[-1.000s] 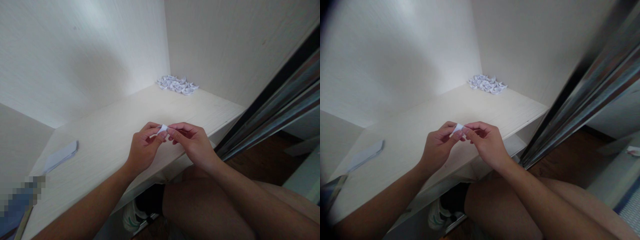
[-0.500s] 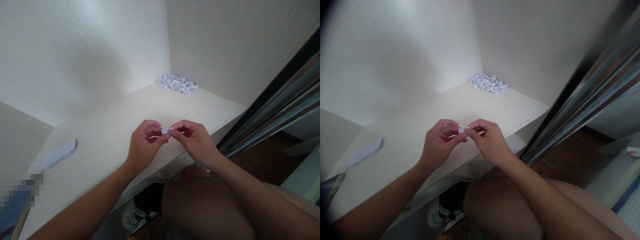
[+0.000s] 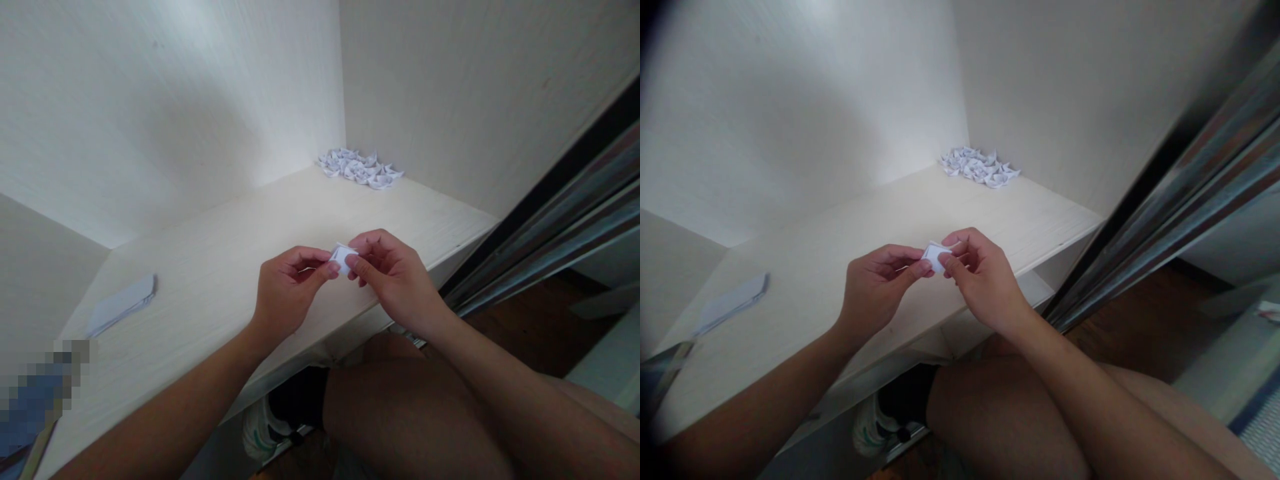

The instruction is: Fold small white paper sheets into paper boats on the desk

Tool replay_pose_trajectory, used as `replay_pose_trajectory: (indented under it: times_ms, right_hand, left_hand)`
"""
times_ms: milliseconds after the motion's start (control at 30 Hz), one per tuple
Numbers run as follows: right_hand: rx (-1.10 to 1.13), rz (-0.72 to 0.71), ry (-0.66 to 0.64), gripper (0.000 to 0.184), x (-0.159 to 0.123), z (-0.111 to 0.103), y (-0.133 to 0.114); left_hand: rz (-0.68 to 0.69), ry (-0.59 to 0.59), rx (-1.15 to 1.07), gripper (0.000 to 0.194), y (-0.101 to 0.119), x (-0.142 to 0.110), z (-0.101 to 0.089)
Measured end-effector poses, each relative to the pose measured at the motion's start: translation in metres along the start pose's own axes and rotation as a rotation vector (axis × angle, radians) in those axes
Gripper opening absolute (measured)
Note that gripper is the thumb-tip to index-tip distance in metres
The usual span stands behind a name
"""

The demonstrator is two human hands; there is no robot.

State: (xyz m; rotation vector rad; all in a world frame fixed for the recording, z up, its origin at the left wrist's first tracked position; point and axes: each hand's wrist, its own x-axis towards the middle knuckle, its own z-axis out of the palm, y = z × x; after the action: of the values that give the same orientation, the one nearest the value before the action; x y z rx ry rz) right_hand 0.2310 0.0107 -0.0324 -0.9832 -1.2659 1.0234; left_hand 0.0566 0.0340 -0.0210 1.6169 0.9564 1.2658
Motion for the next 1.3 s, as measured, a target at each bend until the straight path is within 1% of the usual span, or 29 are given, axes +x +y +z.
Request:
replay_pose_trajectory:
  times_ms: [100,233,333,400,500,567,633,733,867,1000,1133,1200,1300]
  right_hand:
    - [-0.173,-0.107,-0.054,0.005,0.000,-0.005,-0.004]
    - [-0.345,-0.206,-0.123,0.008,0.000,-0.012,-0.011]
    - [-0.409,-0.277,-0.115,0.010,-0.002,-0.012,-0.012]
    - [-0.413,-0.283,-0.076,0.011,-0.003,-0.009,-0.011]
    - [-0.385,-0.238,-0.024,0.013,-0.005,-0.005,-0.008]
    - [-0.349,-0.176,-0.005,0.014,-0.005,-0.002,-0.006]
    - [-0.302,-0.113,0.005,0.015,-0.004,-0.001,-0.006]
    - [-0.235,-0.065,0.015,0.016,-0.003,-0.001,-0.006]
    - [-0.161,-0.026,0.019,0.025,-0.001,-0.002,-0.007]
    - [-0.089,0.002,0.062,0.032,-0.001,-0.001,-0.006]
    - [-0.002,0.051,0.098,0.038,0.000,0.000,-0.005]
    - [-0.036,0.091,0.069,0.041,0.001,-0.001,-0.006]
    - [-0.143,0.118,-0.037,0.038,0.001,-0.005,-0.010]
  left_hand:
    - [0.060,-0.027,0.100,0.006,0.001,0.000,-0.002]
    - [0.161,-0.086,0.208,0.002,0.001,0.000,-0.003]
    - [0.236,-0.103,0.292,0.002,0.001,-0.001,-0.003]
    - [0.239,-0.098,0.313,0.002,0.001,-0.001,-0.003]
    - [0.147,-0.081,0.245,0.006,0.001,-0.001,-0.003]
    - [0.074,-0.074,0.166,0.010,0.002,-0.001,-0.002]
    - [0.033,-0.078,0.099,0.012,0.003,0.000,-0.002]
    - [0.008,-0.100,0.019,0.013,0.004,0.001,-0.001]
    - [-0.025,-0.133,-0.058,0.012,0.004,0.002,-0.001]
    - [-0.091,-0.154,-0.121,0.014,0.003,0.001,-0.001]
    - [-0.134,-0.162,-0.177,0.013,0.002,0.002,-0.002]
    - [-0.148,-0.168,-0.169,0.013,0.002,0.003,-0.003]
    - [-0.167,-0.178,-0.150,0.013,0.001,0.004,-0.004]
